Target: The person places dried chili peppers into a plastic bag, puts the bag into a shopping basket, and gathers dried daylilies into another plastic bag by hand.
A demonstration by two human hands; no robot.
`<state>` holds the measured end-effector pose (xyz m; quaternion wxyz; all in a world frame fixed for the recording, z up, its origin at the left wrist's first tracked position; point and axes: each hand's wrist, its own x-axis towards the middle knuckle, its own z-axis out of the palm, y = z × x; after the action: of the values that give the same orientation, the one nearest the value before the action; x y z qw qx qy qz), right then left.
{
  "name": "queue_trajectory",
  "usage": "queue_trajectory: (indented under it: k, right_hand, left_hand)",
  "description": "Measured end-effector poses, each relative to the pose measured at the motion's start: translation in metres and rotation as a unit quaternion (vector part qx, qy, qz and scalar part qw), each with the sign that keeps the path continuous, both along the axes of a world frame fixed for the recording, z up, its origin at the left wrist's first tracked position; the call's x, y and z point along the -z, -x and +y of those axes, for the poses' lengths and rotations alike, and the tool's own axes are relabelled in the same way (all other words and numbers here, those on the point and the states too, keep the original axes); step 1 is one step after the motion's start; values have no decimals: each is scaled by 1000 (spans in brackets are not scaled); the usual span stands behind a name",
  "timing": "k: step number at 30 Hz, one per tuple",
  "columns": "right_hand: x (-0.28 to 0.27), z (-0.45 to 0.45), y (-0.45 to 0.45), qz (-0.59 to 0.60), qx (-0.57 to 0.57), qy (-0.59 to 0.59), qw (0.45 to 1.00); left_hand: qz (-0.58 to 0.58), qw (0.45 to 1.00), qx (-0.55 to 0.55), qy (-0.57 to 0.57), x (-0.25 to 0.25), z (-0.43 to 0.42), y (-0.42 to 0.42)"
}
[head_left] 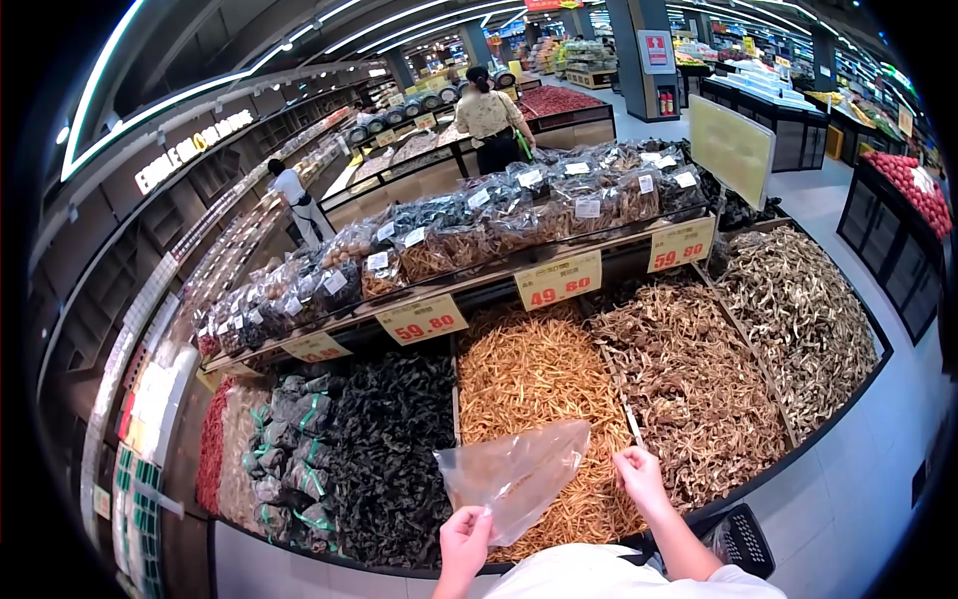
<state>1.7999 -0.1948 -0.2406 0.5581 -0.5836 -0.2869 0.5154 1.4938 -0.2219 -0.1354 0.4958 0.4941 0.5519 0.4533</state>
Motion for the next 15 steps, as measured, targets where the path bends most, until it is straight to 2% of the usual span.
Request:
queue_trajectory:
  k: [4,6,8,10,11,13,14,15]
  right_hand:
    - [23,-5,-12,-30,-39,12,999]
    - [34,8,-18,-177,-63,-12,982]
    - [5,26,-20,-214,-73,-22,974]
    - [-26,45,-18,-335,-100,-42,936]
    - [-30,57,-18,-336,-101,-45,935]
    - [-31,78,-16,-448,-120,-113,879]
    - [-42,86,-14,-523,-169,-117,827]
    - [-36,94,-11,-555,-194,-123,799]
  left_hand:
    - [-54,998,21,-6,9,-4,-15]
    - [-68,997,26,-5,10,-3,-22]
    - [-80,996,27,-2,12,-2,-27]
    - [-48,998,37,-6,12,0,-27]
    - [-66,997,39,0,10,1,-28]
    - [-50,998,39,-19,8,3,-27]
    - [-34,998,42,-36,7,3,-25]
    - [-47,998,39,-29,8,3,-23]
